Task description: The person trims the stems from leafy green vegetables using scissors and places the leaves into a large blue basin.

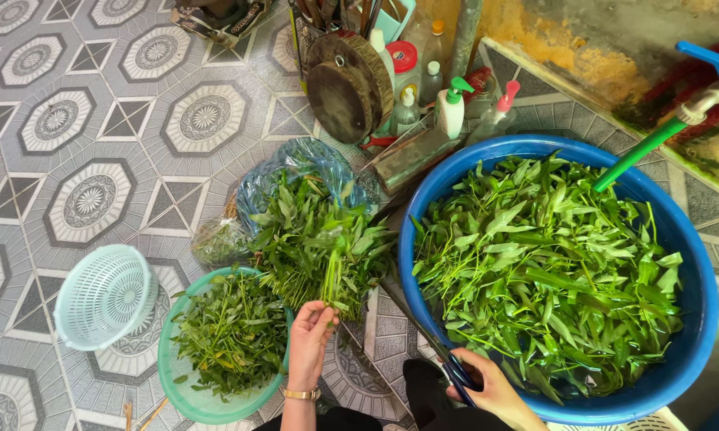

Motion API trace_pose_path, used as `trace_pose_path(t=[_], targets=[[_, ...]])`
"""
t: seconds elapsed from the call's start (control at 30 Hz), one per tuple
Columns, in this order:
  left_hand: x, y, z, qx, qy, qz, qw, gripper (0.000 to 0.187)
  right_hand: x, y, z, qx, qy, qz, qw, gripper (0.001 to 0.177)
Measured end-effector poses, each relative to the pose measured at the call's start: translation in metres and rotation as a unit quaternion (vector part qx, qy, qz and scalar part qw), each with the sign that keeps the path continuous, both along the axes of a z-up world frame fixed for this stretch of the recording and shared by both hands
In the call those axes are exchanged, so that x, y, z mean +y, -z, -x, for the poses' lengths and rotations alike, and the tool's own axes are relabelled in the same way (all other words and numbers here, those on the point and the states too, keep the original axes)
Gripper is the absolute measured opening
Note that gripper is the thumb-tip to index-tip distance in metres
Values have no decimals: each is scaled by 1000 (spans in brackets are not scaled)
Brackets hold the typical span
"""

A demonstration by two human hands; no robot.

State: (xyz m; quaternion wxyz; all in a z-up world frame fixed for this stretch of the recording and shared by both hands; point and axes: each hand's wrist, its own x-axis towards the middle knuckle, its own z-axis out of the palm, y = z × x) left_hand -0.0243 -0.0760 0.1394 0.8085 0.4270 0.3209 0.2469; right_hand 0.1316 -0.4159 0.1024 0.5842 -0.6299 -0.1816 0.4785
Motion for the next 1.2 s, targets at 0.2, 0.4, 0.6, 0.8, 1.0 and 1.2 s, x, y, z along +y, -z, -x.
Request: trace_pose_path(t=[0.2, 0.4, 0.6, 0.8, 1.0, 1.2], targets=[[-12, -7, -36, -41, 66, -24, 997, 10, 5, -45, -11, -65, -24, 37, 997, 58], [-23, -19, -64, -27, 102, -61, 993, 9, 2, -50, -14, 5, -18, 11, 1000, 44], [-28, -26, -83, -33, 116, -115, 986, 12, 1, -49, -8, 26, -8, -15, 1000, 44], [-36, -35, -97, -49, 136, -127, 981, 12, -4, -52, -7, 10, 50, 5, 999, 48], [-40, -37, -105, -45, 148, -111, 982, 12, -14, -68, -9, 10, 73, -32, 997, 48], [-46, -37, -112, -54, 158, -98, 981, 12, -14, -43, -8, 24, 69, -27, 997, 41]])
